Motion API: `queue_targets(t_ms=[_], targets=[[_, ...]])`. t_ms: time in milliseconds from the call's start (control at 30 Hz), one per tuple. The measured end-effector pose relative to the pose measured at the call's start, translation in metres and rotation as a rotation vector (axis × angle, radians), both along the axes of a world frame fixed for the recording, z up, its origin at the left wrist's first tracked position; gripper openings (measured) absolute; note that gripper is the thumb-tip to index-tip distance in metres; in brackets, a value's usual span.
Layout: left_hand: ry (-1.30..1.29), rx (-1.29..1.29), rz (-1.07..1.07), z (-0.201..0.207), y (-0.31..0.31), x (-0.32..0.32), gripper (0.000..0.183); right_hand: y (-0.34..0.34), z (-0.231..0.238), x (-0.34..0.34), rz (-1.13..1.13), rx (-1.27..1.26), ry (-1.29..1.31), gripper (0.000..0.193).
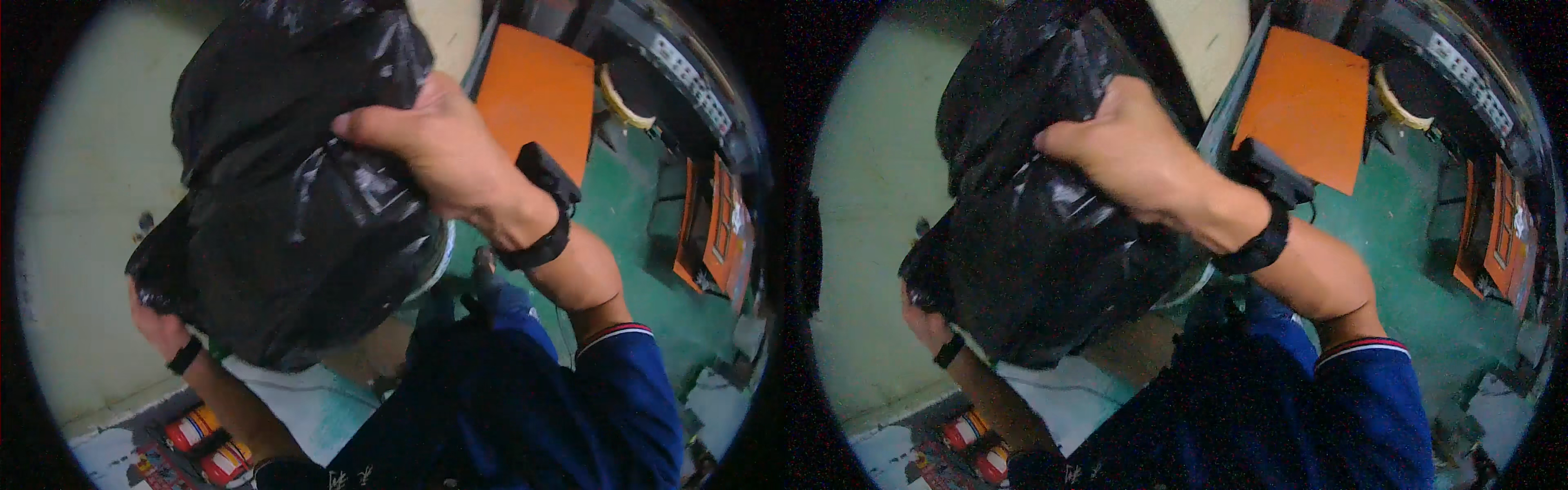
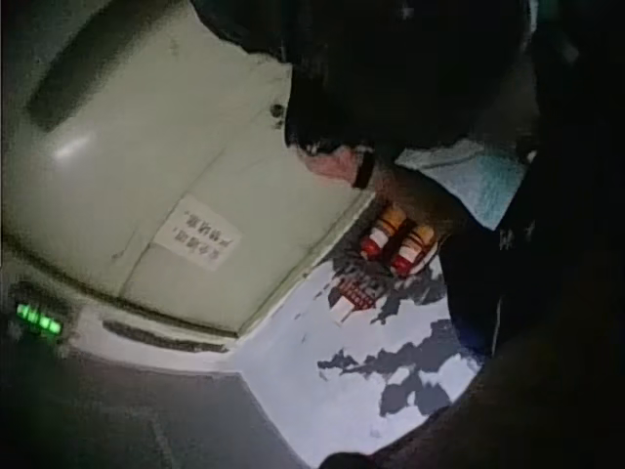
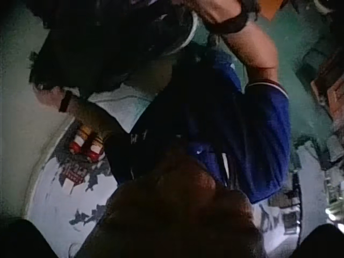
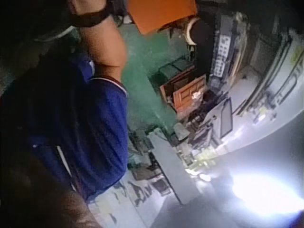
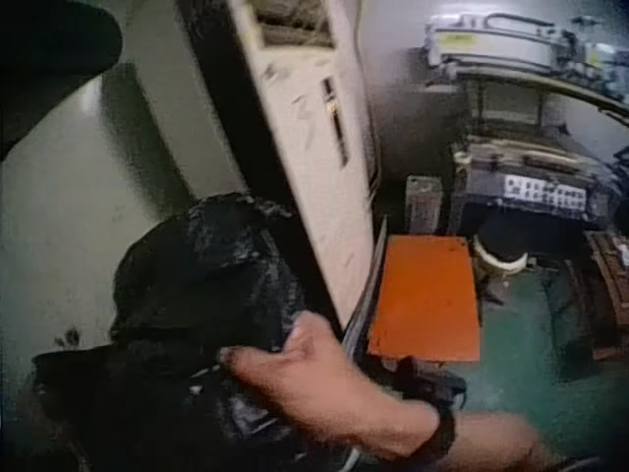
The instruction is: The recorder removes full trash bags from bins, ties them, and consolidates waste at a printing workstation.
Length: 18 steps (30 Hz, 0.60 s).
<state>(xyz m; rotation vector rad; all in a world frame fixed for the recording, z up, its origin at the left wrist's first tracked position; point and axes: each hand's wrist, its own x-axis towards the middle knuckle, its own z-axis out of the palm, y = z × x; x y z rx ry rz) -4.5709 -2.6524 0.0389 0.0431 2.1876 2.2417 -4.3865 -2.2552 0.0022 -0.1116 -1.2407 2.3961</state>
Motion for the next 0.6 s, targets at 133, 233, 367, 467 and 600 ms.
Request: queue_targets(t_ms=[133, 233, 367, 467, 600], targets=[[0.349, -0.293, -0.073, 0.091, 0.019, 0.031, 0.04, 0.028, 0.065, 0.058, -0.02, 0.013, 0.097, 0.03], [0.428, -0.317, -0.317, 0.091, 0.046, 0.042, 0.04, 0.029, 0.052, 0.091, -0.136, -0.056, 0.371, 0.031], [0.791, -0.567, -0.411, 0.07, 0.078, 0.066, 0.043, 0.02, 0.046, 0.164, -0.25, 0.006, 0.536, 0.034], [0.436, -0.225, -0.508, 0.073, 0.119, 0.099, 0.041, 0.024, 0.049, 0.219, -0.302, 0.11, 0.565, 0.034], [0.255, 0.005, -0.68, 0.061, 0.202, 0.144, 0.039, 0.051, 0.053, 0.291, -0.456, 0.208, 0.682, 0.033]])
